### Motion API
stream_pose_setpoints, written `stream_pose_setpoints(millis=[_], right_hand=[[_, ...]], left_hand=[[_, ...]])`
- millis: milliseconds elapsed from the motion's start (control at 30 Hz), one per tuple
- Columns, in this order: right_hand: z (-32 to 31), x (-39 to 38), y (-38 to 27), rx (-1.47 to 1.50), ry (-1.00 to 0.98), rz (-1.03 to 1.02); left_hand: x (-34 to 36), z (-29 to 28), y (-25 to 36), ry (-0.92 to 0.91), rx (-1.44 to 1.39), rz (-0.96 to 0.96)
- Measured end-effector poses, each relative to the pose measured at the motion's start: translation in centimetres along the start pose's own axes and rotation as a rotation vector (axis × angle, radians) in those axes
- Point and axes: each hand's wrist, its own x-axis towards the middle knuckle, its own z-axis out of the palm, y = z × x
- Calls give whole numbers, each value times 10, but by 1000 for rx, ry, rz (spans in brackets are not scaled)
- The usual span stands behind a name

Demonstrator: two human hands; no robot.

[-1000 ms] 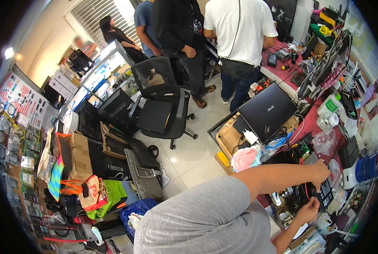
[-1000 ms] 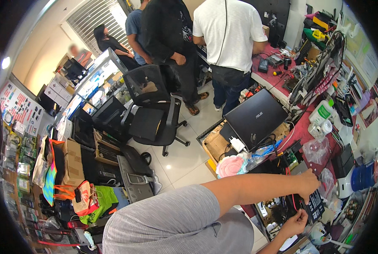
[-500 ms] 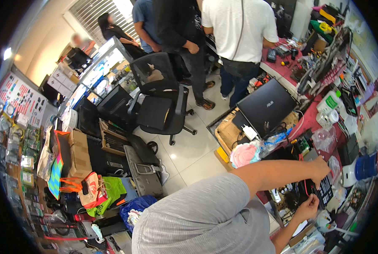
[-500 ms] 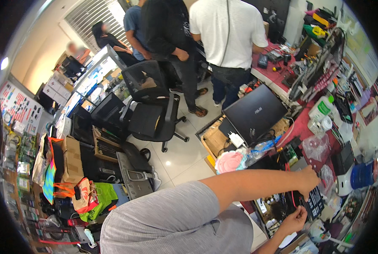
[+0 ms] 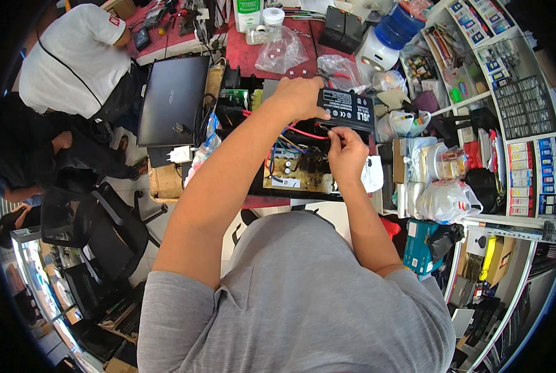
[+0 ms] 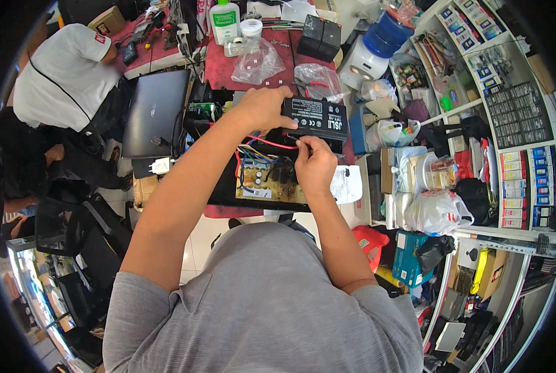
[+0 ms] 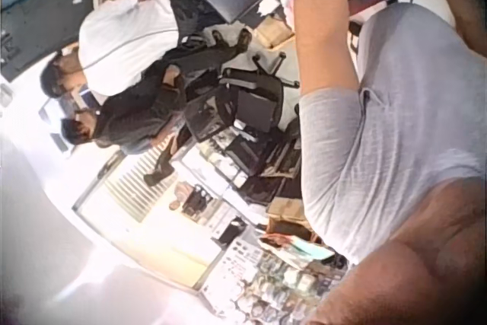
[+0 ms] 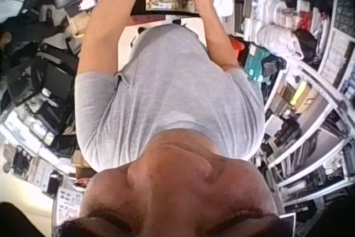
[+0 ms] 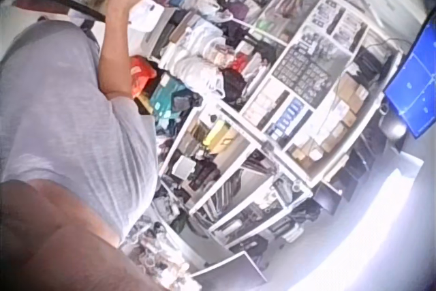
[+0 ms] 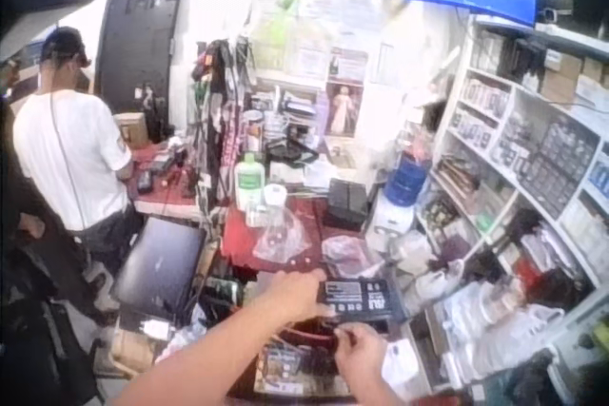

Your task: The person works on an uninterruptible power supply (UPS) unit, handling wires with pliers, fitting a battery into the housing, and sliding the external plastic cover into place.

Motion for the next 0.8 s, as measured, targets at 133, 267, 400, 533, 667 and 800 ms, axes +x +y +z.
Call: stream_pose_setpoints(millis=[133, 267, 400, 533, 667, 800], right_hand=[[0, -2, 0, -22, -4, -41], [3, -1, -2, -16, -7, -34], [5, 1, 1, -14, -6, -21], [4, 3, 1, -55, -16, -34], [4, 4, 1, -76, 7, -84], [7, 2, 3, -67, 28, -94]], left_hand=[[-2, 0, -1, -16, -5, -10], [-5, 4, -5, 41, -30, 0], [-5, 6, -6, 57, -43, -2], [-3, 6, -6, 56, -37, -5], [-2, 8, -7, 71, -55, 7], [-3, 8, -6, 53, -86, -15]])
